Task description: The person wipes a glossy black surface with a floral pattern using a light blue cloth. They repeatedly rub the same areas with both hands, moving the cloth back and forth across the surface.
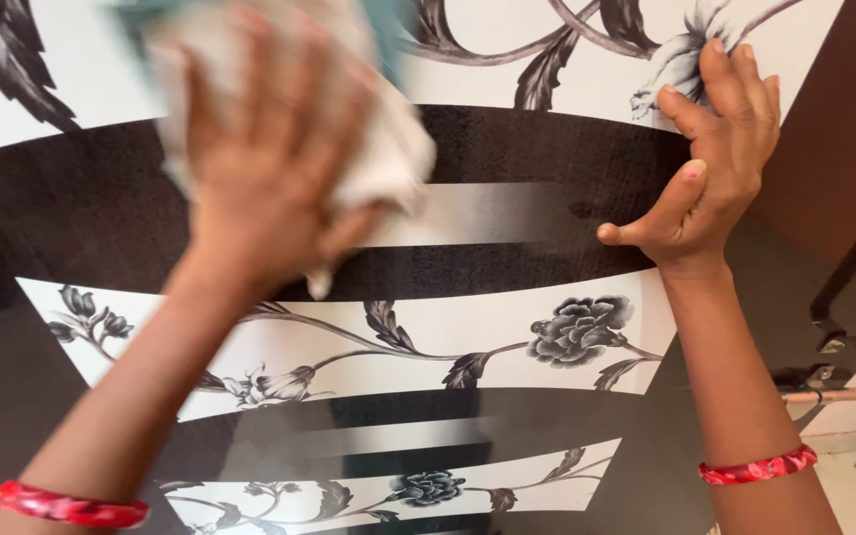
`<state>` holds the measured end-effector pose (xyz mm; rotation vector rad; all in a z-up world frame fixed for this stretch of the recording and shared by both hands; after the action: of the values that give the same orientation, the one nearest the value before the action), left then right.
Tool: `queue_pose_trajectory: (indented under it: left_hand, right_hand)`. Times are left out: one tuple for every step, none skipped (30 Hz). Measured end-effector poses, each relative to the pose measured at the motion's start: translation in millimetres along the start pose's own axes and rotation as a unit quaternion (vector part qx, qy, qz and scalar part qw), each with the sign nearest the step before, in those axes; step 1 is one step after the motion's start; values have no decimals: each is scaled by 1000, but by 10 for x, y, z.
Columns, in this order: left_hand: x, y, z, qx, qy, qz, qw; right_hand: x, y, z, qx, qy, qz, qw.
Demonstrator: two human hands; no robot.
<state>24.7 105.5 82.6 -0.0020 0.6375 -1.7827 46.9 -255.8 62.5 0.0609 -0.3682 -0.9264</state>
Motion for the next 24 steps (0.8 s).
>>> queue_pose_trajectory:
  left_hand:
    - [144, 38, -26, 25, 84, -5, 996]
    - [176, 66, -60, 29, 116, 12, 993]
    - [189, 98, -97, 32, 148, 28, 988]
    - [171, 123, -136, 35, 179, 45, 982]
    - [40, 117, -163, 27, 145, 30, 989]
    - [-178, 64, -195, 20, 110, 16, 994]
    - [-408, 10, -232, 10, 74, 1, 997]
    - [-658, -52, -249, 44, 7, 10, 999]
    - [-924, -121, -264, 78, -58, 20, 995]
    - [-1128, -202, -318, 139, -57, 24, 988]
    - [-1299, -221, -357, 172, -68, 13, 983]
    - [-1455, -241, -390, 204, -77, 2, 976]
    - [-1559, -208, -405, 208, -98, -25, 973]
    - [-1609, -168, -358, 218, -99, 0, 971]
    - [-1613, -155, -304, 227, -101, 24, 968]
    - [-1536, -119, -169, 241, -82, 100, 962]
    - [-1377, -107, -67, 271, -45, 168, 947]
    - [-1182, -112, 47, 304, -14, 238, 922]
    - [-950, -81, 182, 315, 10, 216, 924]
    - [-701, -57, 324, 325, 33, 195, 925]
    - [-466, -28, 450, 303, 32, 124, 944]
    - [-235, 3, 573, 281, 26, 52, 958]
    - [20, 40, 672, 267, 45, 56, 961]
    - [268, 86, 768, 252, 63, 61, 964]
  right_hand:
    - [-3, 0, -1, -1, -3, -3, 1000]
    - [-6, 1, -2, -1, -6, -6, 1000]
    - [-7, -1, -6, -2, -2, -6, 1000]
    - [-9, -2, -11, -2, 2, -6, 1000]
    - [-4, -4, -6, -4, 5, -6, 1000]
    - [-2, -6, -1, -3, 4, -7, 1000]
    - [-7, -7, -4, -3, 4, -6, 1000]
    - [-12, -9, -6, -3, 5, -6, 1000]
    - [-17, -8, -4, -1, 8, -3, 1000]
    - [-23, -8, -1, 0, 10, 0, 1000]
    - [-23, -12, 9, 3, 12, 1, 1000]
    - [-29, -14, 14, 2, 12, 0, 1000]
    - [-35, -18, 15, 1, 13, 0, 1000]
    - [-38, -21, 16, 0, 13, -1, 1000]
    - [-35, -26, 17, -1, 19, 2, 1000]
    - [-29, -28, 16, -2, 25, 5, 1000]
    - [-24, -28, 11, -3, 31, 9, 999]
    - [-21, -28, 12, 2, 22, 7, 1000]
    - [-12, -30, 16, 6, 12, 5, 1000]
    - [-6, -33, 16, 10, 3, 4, 1000]
    - [0, -37, 7, 8, 6, 4, 1000]
    - [4, -44, -5, 6, 10, 5, 1000]
    - [11, -48, -9, 8, 7, 11, 1000]
    - [18, -54, -12, 9, 4, 17, 1000]
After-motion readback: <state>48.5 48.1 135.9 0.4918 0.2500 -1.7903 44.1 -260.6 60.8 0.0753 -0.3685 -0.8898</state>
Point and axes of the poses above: each hand's wrist, its own z-axis towards the middle knuckle, its own y-axis out of the palm, x = y × z, the point moved 3 cm from there along z, towards the middle knuckle, and after that the axes turned 8 degrees about x, right-handed, at the moved point
